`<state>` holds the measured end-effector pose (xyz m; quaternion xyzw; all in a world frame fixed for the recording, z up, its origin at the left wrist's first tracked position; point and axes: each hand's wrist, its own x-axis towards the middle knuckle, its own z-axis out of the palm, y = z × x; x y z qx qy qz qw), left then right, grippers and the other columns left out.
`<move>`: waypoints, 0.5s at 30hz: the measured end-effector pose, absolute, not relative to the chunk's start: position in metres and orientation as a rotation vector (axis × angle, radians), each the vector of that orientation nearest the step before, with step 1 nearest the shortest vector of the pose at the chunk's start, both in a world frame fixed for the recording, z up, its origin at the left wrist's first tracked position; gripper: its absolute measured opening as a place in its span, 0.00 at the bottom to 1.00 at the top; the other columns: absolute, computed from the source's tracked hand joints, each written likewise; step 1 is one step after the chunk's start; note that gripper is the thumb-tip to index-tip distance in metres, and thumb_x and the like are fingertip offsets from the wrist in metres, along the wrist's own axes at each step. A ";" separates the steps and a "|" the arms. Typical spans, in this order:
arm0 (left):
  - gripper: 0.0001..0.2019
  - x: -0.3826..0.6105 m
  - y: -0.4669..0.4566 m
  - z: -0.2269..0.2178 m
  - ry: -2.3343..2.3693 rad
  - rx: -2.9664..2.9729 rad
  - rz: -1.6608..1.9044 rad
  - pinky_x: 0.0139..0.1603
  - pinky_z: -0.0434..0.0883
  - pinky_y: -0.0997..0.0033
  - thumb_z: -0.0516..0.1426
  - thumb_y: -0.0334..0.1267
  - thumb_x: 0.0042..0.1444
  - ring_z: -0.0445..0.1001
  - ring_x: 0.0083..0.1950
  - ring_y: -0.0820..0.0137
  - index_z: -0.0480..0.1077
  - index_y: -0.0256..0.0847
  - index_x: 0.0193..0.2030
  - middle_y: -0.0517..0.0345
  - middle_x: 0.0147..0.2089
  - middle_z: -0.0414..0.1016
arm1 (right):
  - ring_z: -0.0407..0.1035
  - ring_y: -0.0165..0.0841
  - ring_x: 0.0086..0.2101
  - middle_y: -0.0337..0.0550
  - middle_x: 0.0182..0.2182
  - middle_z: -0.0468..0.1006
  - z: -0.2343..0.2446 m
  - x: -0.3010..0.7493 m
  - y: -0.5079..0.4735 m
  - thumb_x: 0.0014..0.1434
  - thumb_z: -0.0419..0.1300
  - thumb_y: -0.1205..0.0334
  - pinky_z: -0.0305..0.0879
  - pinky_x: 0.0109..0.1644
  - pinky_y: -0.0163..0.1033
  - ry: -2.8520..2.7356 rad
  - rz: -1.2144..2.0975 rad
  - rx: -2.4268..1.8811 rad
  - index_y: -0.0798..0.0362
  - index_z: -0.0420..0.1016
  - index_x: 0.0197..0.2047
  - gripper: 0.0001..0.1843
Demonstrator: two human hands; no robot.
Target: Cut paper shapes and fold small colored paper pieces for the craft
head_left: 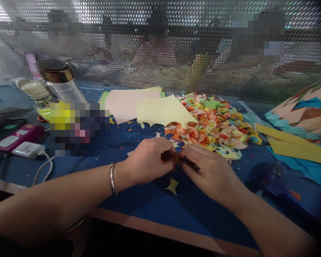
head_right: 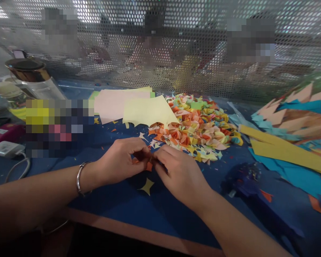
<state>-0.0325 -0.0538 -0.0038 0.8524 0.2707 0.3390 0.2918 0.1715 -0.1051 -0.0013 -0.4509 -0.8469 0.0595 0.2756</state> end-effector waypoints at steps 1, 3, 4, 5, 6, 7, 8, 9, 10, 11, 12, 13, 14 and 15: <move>0.05 -0.033 -0.054 -0.003 0.733 2.263 0.889 0.32 0.70 0.75 0.59 0.26 0.51 0.72 0.31 0.75 0.74 0.39 0.30 0.60 0.30 0.75 | 0.76 0.36 0.32 0.45 0.32 0.79 -0.001 0.171 -0.105 0.67 0.54 0.70 0.71 0.34 0.40 -2.280 0.174 -1.208 0.51 0.74 0.36 0.10; 0.05 -0.033 -0.055 -0.002 0.755 2.244 0.873 0.32 0.70 0.74 0.58 0.27 0.51 0.72 0.31 0.75 0.74 0.39 0.30 0.59 0.30 0.76 | 0.75 0.35 0.32 0.44 0.31 0.79 0.000 0.171 -0.105 0.67 0.54 0.70 0.71 0.34 0.39 -2.284 0.182 -1.201 0.51 0.73 0.35 0.10; 0.05 -0.034 -0.056 -0.002 0.759 2.235 0.868 0.32 0.70 0.74 0.58 0.27 0.51 0.72 0.31 0.74 0.74 0.39 0.30 0.59 0.30 0.76 | 0.75 0.35 0.31 0.44 0.31 0.79 0.000 0.172 -0.105 0.67 0.54 0.70 0.70 0.33 0.39 -2.286 0.181 -1.199 0.51 0.73 0.35 0.10; 0.05 -0.034 -0.056 -0.002 0.761 2.227 0.865 0.32 0.70 0.74 0.58 0.28 0.51 0.72 0.31 0.74 0.75 0.39 0.31 0.59 0.30 0.77 | 0.74 0.35 0.31 0.44 0.31 0.78 0.000 0.172 -0.105 0.67 0.54 0.70 0.69 0.33 0.38 -2.287 0.181 -1.197 0.51 0.73 0.35 0.10; 0.05 -0.033 -0.056 -0.003 0.763 2.220 0.865 0.32 0.70 0.74 0.58 0.28 0.51 0.72 0.31 0.74 0.75 0.39 0.31 0.59 0.30 0.77 | 0.74 0.34 0.30 0.43 0.30 0.78 0.000 0.173 -0.104 0.68 0.54 0.70 0.69 0.33 0.38 -2.287 0.187 -1.192 0.51 0.73 0.35 0.11; 0.05 -0.033 -0.056 -0.004 0.764 2.215 0.867 0.32 0.70 0.74 0.58 0.28 0.51 0.72 0.31 0.75 0.75 0.39 0.31 0.59 0.30 0.76 | 0.74 0.34 0.30 0.43 0.30 0.78 0.000 0.173 -0.104 0.68 0.54 0.69 0.69 0.33 0.38 -2.285 0.198 -1.188 0.51 0.73 0.34 0.11; 0.05 -0.032 -0.055 -0.004 0.763 2.209 0.868 0.32 0.70 0.74 0.58 0.28 0.50 0.72 0.31 0.75 0.75 0.39 0.31 0.60 0.30 0.76 | 0.74 0.33 0.30 0.43 0.30 0.78 0.000 0.174 -0.103 0.68 0.54 0.69 0.68 0.33 0.37 -2.279 0.211 -1.185 0.51 0.73 0.34 0.11; 0.05 -0.031 -0.054 -0.005 0.765 2.203 0.867 0.32 0.70 0.74 0.58 0.28 0.50 0.72 0.31 0.75 0.75 0.39 0.31 0.60 0.30 0.76 | 0.74 0.33 0.30 0.43 0.30 0.78 0.000 0.175 -0.102 0.68 0.54 0.68 0.68 0.33 0.37 -2.274 0.225 -1.187 0.51 0.73 0.34 0.11; 0.05 -0.030 -0.053 -0.006 0.768 2.192 0.862 0.33 0.70 0.74 0.58 0.28 0.49 0.72 0.32 0.75 0.76 0.39 0.31 0.60 0.31 0.76 | 0.74 0.33 0.30 0.43 0.30 0.78 0.000 0.175 -0.101 0.68 0.54 0.67 0.68 0.33 0.37 -2.266 0.234 -1.197 0.51 0.74 0.35 0.11; 0.06 -0.029 -0.052 -0.006 0.774 2.173 0.855 0.33 0.70 0.74 0.58 0.28 0.49 0.72 0.32 0.75 0.76 0.39 0.32 0.59 0.31 0.77 | 0.74 0.33 0.30 0.42 0.31 0.79 0.001 0.176 -0.101 0.68 0.55 0.66 0.68 0.33 0.37 -2.257 0.240 -1.216 0.51 0.75 0.35 0.11; 0.07 -0.029 -0.051 -0.006 0.783 2.145 0.842 0.34 0.71 0.74 0.58 0.29 0.50 0.73 0.32 0.75 0.77 0.39 0.33 0.59 0.32 0.77 | 0.74 0.33 0.30 0.42 0.31 0.79 0.002 0.177 -0.102 0.69 0.56 0.65 0.68 0.32 0.37 -2.248 0.241 -1.242 0.51 0.76 0.35 0.10; 0.07 -0.029 -0.049 -0.006 0.796 2.106 0.833 0.34 0.72 0.74 0.58 0.29 0.51 0.74 0.33 0.75 0.77 0.39 0.33 0.58 0.33 0.78 | 0.74 0.33 0.29 0.42 0.32 0.80 0.003 0.179 -0.103 0.69 0.56 0.63 0.68 0.32 0.37 -2.243 0.238 -1.271 0.50 0.77 0.37 0.10; 0.06 -0.029 -0.048 -0.006 0.809 2.057 0.831 0.35 0.72 0.74 0.58 0.30 0.52 0.75 0.34 0.74 0.77 0.39 0.34 0.57 0.34 0.79 | 0.74 0.33 0.30 0.42 0.33 0.81 0.004 0.182 -0.105 0.69 0.57 0.61 0.69 0.32 0.37 -2.235 0.220 -1.296 0.50 0.79 0.38 0.10; 0.05 -0.029 -0.046 -0.006 0.821 2.004 0.833 0.36 0.73 0.74 0.58 0.32 0.53 0.76 0.34 0.74 0.77 0.39 0.34 0.56 0.35 0.80 | 0.76 0.35 0.31 0.43 0.34 0.82 0.005 0.185 -0.108 0.70 0.57 0.59 0.69 0.32 0.38 -2.227 0.188 -1.318 0.49 0.80 0.40 0.10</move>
